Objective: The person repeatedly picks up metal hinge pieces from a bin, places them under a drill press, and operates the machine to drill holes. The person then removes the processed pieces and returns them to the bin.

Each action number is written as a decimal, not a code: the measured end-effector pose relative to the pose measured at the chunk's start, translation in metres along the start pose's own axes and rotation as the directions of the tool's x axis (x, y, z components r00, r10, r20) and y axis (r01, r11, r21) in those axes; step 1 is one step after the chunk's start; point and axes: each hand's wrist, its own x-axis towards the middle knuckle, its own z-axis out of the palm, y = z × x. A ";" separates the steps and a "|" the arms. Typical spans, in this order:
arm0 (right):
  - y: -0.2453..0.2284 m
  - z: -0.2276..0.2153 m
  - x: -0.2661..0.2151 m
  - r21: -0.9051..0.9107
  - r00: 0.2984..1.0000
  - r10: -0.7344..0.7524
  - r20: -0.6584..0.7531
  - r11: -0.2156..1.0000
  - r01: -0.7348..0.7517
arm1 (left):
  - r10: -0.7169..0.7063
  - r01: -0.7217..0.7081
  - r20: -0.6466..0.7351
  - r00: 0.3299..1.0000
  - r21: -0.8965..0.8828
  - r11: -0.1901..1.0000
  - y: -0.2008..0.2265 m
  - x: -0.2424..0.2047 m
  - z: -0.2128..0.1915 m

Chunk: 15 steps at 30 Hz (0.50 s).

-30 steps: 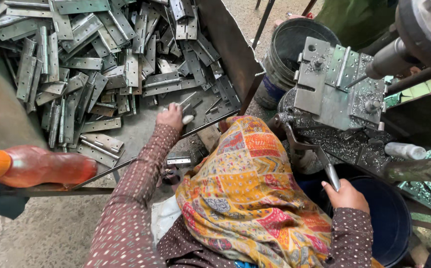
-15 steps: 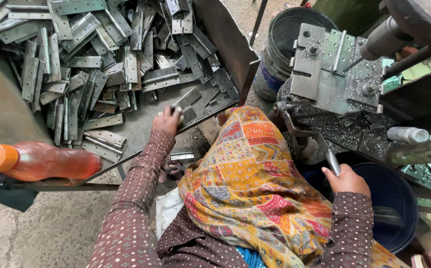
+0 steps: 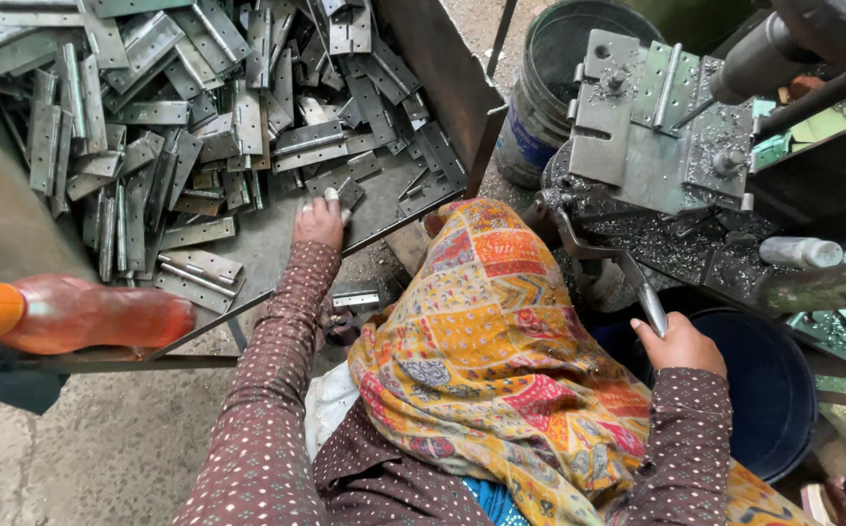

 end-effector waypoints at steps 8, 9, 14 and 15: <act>-0.002 -0.002 -0.001 0.014 1.000 -0.003 -0.008 1.000 0.003 | 0.068 -0.071 -0.109 0.992 -0.028 0.997 0.001 0.004 0.004; -0.001 -0.002 -0.001 0.023 1.000 0.011 -0.001 1.000 -0.011 | 0.098 -0.096 -0.183 0.978 0.016 0.995 0.005 0.002 0.006; 0.000 -0.002 0.001 0.013 1.000 -0.013 -0.015 1.000 0.014 | 0.080 -0.075 -0.104 0.991 0.046 0.996 0.009 0.010 0.011; -0.001 -0.002 0.001 0.018 1.000 -0.023 -0.018 1.000 0.024 | 0.027 -0.028 -0.049 0.998 -0.021 0.999 0.004 0.014 0.008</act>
